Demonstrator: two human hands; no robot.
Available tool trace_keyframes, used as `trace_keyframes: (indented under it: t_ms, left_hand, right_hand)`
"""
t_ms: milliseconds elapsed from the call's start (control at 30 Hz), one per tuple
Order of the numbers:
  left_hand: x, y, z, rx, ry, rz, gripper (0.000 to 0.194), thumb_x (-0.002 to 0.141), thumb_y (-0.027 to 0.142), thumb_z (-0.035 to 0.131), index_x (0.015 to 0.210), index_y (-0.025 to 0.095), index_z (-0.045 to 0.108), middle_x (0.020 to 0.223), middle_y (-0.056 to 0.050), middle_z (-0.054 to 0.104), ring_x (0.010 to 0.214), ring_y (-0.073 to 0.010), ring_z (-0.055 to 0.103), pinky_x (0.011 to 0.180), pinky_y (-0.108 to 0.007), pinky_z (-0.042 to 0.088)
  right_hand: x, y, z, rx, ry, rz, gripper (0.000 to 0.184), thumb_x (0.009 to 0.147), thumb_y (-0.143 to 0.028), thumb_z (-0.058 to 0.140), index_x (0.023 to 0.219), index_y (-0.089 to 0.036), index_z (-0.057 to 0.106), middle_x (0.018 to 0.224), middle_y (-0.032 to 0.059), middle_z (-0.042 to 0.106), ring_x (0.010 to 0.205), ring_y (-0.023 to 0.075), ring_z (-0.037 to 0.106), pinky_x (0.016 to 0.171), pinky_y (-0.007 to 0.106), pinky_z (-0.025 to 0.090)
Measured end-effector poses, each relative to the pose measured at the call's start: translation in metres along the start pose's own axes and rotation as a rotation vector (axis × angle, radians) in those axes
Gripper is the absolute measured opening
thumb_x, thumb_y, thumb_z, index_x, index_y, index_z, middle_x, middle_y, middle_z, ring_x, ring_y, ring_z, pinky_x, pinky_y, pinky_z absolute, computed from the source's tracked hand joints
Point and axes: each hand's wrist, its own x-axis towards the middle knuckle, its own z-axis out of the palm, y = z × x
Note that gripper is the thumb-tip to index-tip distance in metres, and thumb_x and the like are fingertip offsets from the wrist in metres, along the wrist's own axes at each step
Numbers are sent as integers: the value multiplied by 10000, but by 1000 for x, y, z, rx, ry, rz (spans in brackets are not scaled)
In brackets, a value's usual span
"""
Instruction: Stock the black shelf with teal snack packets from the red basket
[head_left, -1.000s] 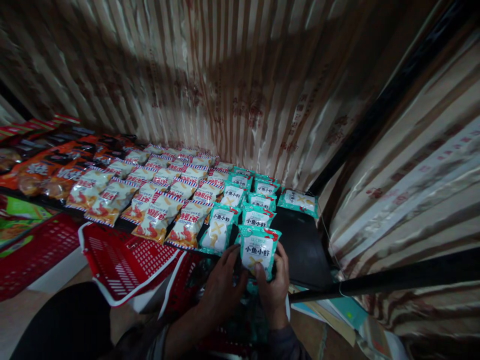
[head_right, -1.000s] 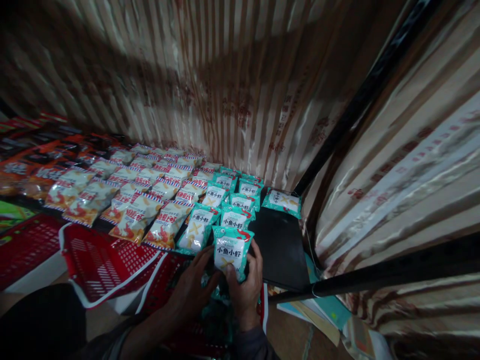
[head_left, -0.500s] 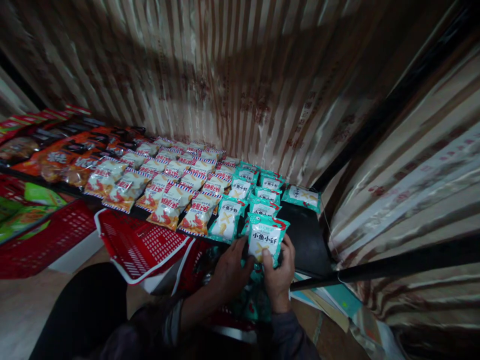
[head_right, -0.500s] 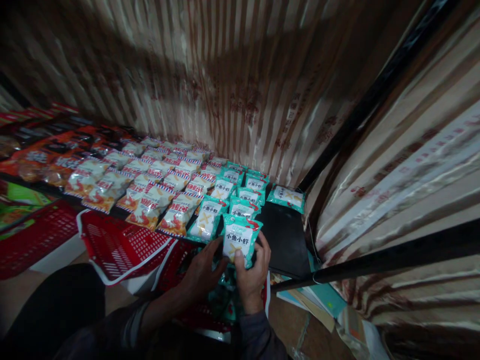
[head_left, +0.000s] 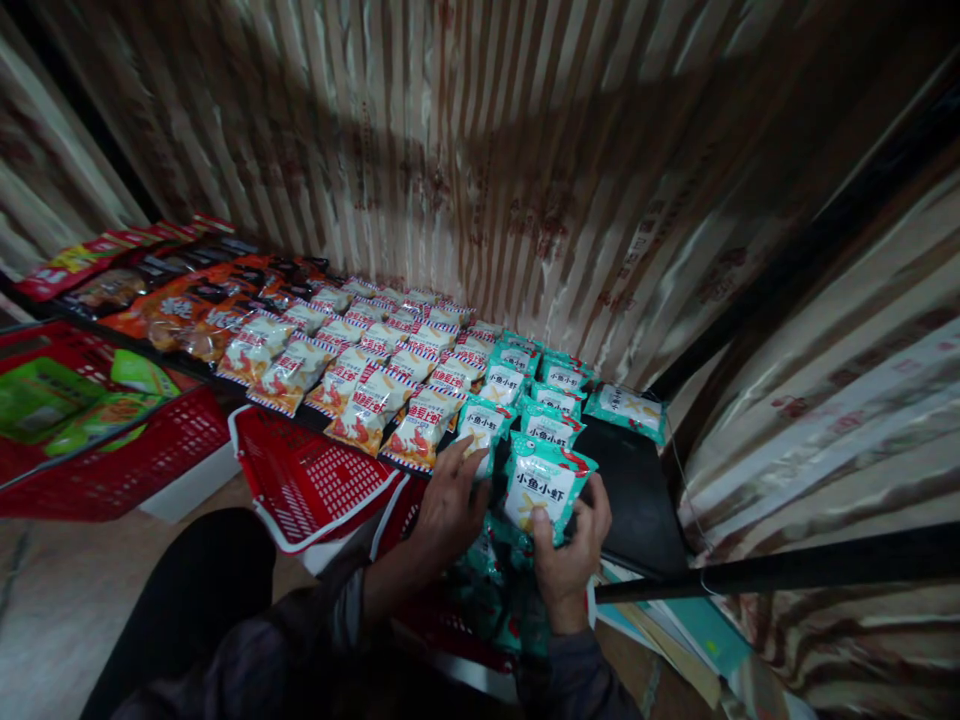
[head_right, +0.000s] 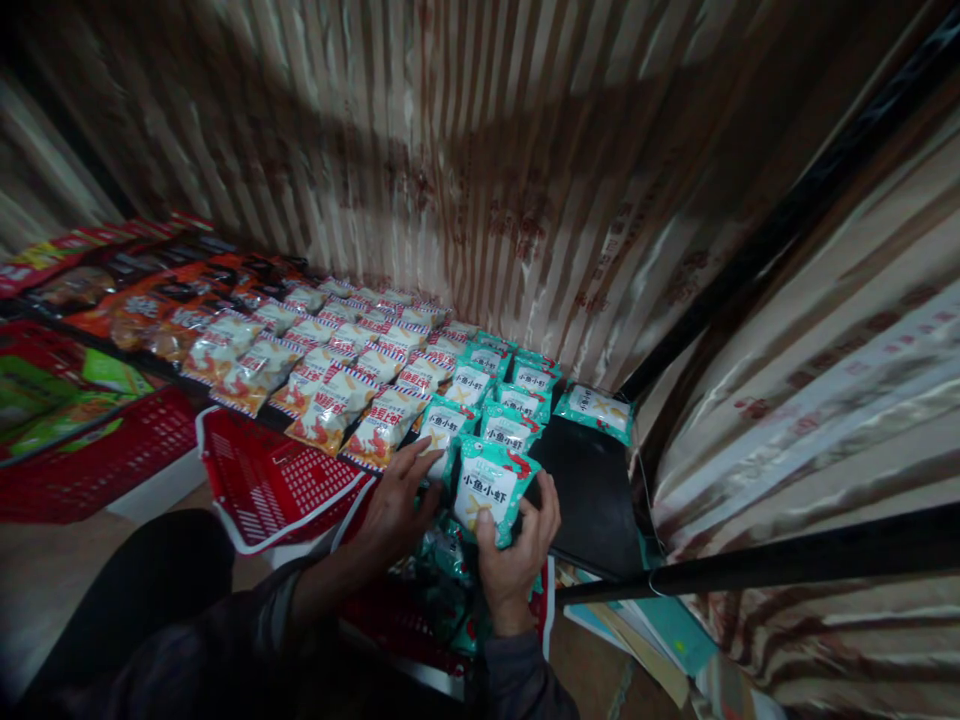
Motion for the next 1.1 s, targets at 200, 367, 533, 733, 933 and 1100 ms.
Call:
trace_keyframes:
  t_ms: [200, 367, 533, 733, 933, 1100]
  left_hand:
    - [8, -12, 22, 153, 21, -5, 501, 898, 318, 515, 1348, 120, 421, 1436, -241, 408, 1336, -357, 410, 1025, -549, 419]
    - [6, -12, 32, 196, 65, 15, 575, 898, 373, 529, 1393, 135, 359, 1469, -250, 371, 1352, -360, 398, 998, -528, 440]
    - [3, -16, 41, 152, 106, -42, 646, 876, 357, 570, 1420, 130, 307, 1448, -254, 387, 1330, -365, 409, 993, -531, 436]
    - [6, -11, 43, 86, 191, -61, 657, 877, 259, 562, 1450, 118, 273, 1379, -236, 436, 1261, -337, 452, 993, -525, 432]
    - [13, -9, 40, 60, 200, -68, 610, 901, 245, 536, 1450, 148, 288, 1375, -216, 432, 1241, -323, 466, 992, -531, 427]
    - [11, -9, 43, 77, 208, -57, 564, 907, 259, 526, 1425, 144, 333, 1364, -223, 444, 1247, -323, 468, 980, -520, 435]
  right_hand:
    - [2, -4, 10, 44, -22, 97, 271, 839, -427, 575, 946, -185, 521, 1452, 222, 397, 1361, 340, 368, 1057, 583, 319]
    - [4, 1, 11, 65, -55, 191, 300, 829, -458, 571, 954, -187, 535, 1438, 212, 416, 1303, 312, 442, 1024, 507, 368]
    - [5, 3, 13, 78, -58, 232, 327, 825, -480, 558, 952, -178, 544, 1392, 215, 455, 1280, 318, 461, 1016, 498, 374]
    - [4, 7, 14, 72, -59, 198, 340, 833, -465, 559, 988, -163, 561, 1370, 220, 475, 1265, 316, 479, 1009, 506, 385]
    - [3, 8, 16, 77, -77, 197, 329, 829, -445, 567, 1003, -166, 573, 1370, 199, 492, 1247, 303, 499, 992, 482, 407]
    - [2, 11, 17, 85, -85, 209, 316, 824, -446, 580, 981, -172, 579, 1328, 190, 536, 1204, 296, 535, 964, 461, 427]
